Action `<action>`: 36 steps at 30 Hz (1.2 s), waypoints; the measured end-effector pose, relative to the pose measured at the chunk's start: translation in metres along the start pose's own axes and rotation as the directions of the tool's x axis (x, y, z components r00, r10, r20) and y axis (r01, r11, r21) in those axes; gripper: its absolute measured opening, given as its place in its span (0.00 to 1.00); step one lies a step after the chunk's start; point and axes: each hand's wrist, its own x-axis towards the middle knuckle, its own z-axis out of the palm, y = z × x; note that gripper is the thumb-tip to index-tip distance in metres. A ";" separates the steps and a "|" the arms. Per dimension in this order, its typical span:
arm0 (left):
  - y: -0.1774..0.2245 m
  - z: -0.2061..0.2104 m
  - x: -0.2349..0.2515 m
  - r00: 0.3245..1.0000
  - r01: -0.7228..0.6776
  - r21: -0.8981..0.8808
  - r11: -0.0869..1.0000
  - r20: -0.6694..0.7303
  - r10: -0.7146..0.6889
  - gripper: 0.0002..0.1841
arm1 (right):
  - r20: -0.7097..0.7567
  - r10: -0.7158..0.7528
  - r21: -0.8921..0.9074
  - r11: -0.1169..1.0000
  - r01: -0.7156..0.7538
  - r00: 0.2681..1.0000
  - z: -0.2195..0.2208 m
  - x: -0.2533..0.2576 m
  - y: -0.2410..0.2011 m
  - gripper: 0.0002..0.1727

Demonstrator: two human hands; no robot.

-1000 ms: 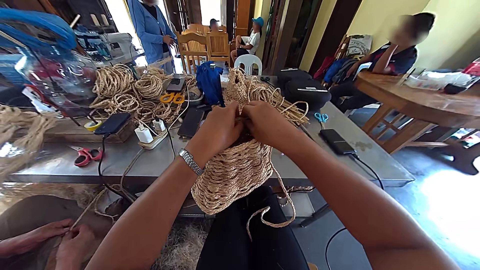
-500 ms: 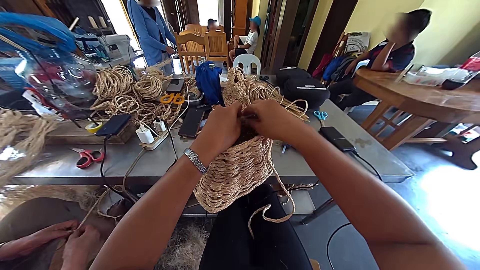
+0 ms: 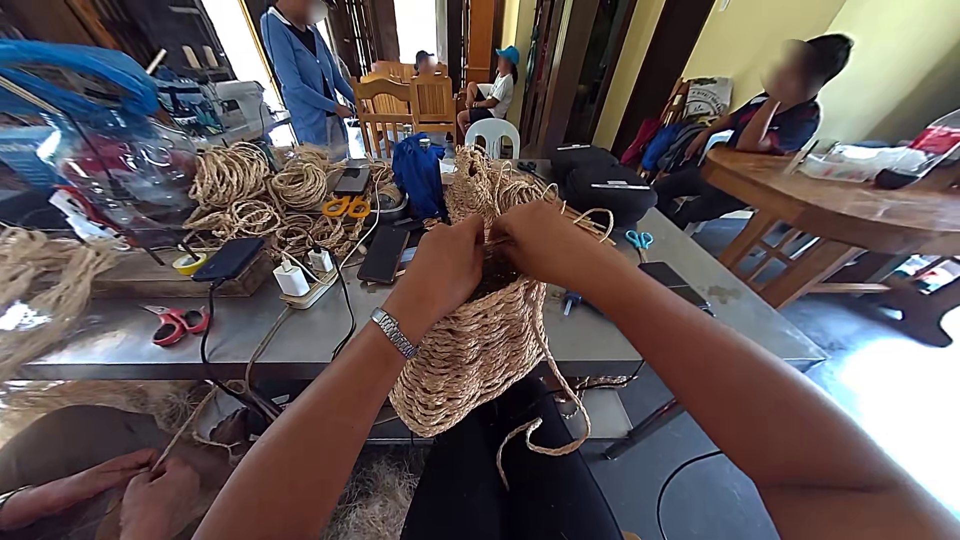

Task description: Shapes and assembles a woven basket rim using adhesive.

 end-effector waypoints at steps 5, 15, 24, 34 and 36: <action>-0.004 0.000 0.007 0.999 0.012 0.013 1.000 0.040 -0.013 0.09 | 0.026 0.024 -0.020 1.000 -0.023 0.999 0.002 0.001 -0.002 0.11; -0.032 -0.013 0.000 0.984 0.172 -0.543 0.822 0.136 -0.116 0.25 | -0.014 0.037 0.050 0.998 -0.036 0.999 0.005 -0.001 -0.004 0.10; -0.066 -0.020 -0.056 0.921 0.105 -0.457 0.883 -0.290 -0.259 0.24 | -0.035 0.029 0.064 0.998 -0.026 0.999 0.008 -0.005 -0.004 0.11; -0.044 -0.006 -0.060 0.998 -0.064 -0.653 0.754 -0.019 0.068 0.25 | -0.248 0.027 0.075 0.997 -0.009 0.968 0.018 -0.036 -0.022 0.08; -0.041 0.004 -0.062 0.992 -0.076 -0.648 0.758 0.027 0.123 0.28 | -0.318 -0.021 0.051 0.998 0.039 0.948 0.022 -0.046 -0.027 0.08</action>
